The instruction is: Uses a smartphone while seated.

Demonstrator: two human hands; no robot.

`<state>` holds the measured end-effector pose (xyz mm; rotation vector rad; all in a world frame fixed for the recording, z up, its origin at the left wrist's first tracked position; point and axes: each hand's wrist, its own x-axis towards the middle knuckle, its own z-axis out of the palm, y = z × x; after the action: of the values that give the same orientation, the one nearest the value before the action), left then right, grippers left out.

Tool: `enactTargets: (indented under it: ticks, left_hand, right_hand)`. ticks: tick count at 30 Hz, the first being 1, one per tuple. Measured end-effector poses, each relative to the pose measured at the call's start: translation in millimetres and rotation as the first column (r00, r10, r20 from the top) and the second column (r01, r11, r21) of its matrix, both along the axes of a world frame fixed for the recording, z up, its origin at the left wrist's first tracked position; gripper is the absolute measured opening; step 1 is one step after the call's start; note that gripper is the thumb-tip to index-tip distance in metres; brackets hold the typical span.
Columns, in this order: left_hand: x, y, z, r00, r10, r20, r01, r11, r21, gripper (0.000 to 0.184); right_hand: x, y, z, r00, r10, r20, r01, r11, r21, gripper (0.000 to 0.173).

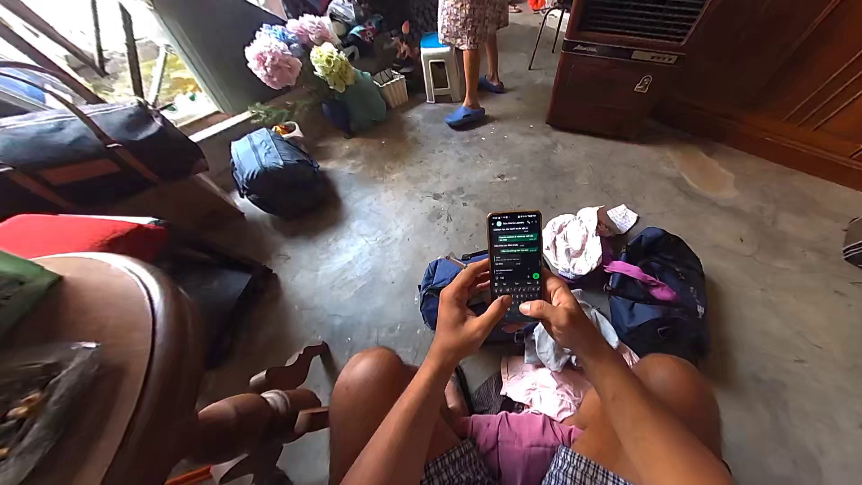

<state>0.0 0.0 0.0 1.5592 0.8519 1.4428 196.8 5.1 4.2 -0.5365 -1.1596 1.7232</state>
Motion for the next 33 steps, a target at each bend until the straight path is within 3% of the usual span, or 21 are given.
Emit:
enactTargets:
  ticks: [3, 9, 13, 27, 33]
  left_hand:
    - [-1.3, 1.1, -2.1, 0.999, -0.020, 0.027, 0.020, 1.000, -0.004, 0.047]
    - [-1.0, -0.1, -0.9, 0.999, -0.017, 0.043, 0.017, 1.000, 0.001, 0.048]
    - [-1.1, 0.4, -2.0, 0.999, -0.027, 0.048, 0.026, 1.000, 0.006, 0.048]
    - [0.8, 0.4, -2.5, 0.999, -0.011, 0.046, 0.010, 1.000, 0.012, 0.047]
    - [3.9, -0.8, -2.4, 0.999, 0.041, 0.004, -0.041, 0.998, 0.038, 0.051]
  right_hand:
    - [1.9, 0.5, 2.4, 1.000, 0.011, 0.027, -0.012, 1.000, 0.007, 0.057]
    - [4.7, 1.3, 1.6, 1.000, 0.025, -0.007, -0.026, 0.998, -0.060, 0.046]
    - [6.4, 1.8, 3.9, 0.999, 0.034, -0.023, -0.036, 0.993, -0.110, 0.055]
    - [7.4, 3.5, 2.4, 0.999, 0.035, -0.009, -0.036, 0.995, -0.097, 0.052]
    - [0.4, 2.8, 1.8, 1.000, -0.013, 0.010, 0.014, 0.999, -0.033, 0.036]
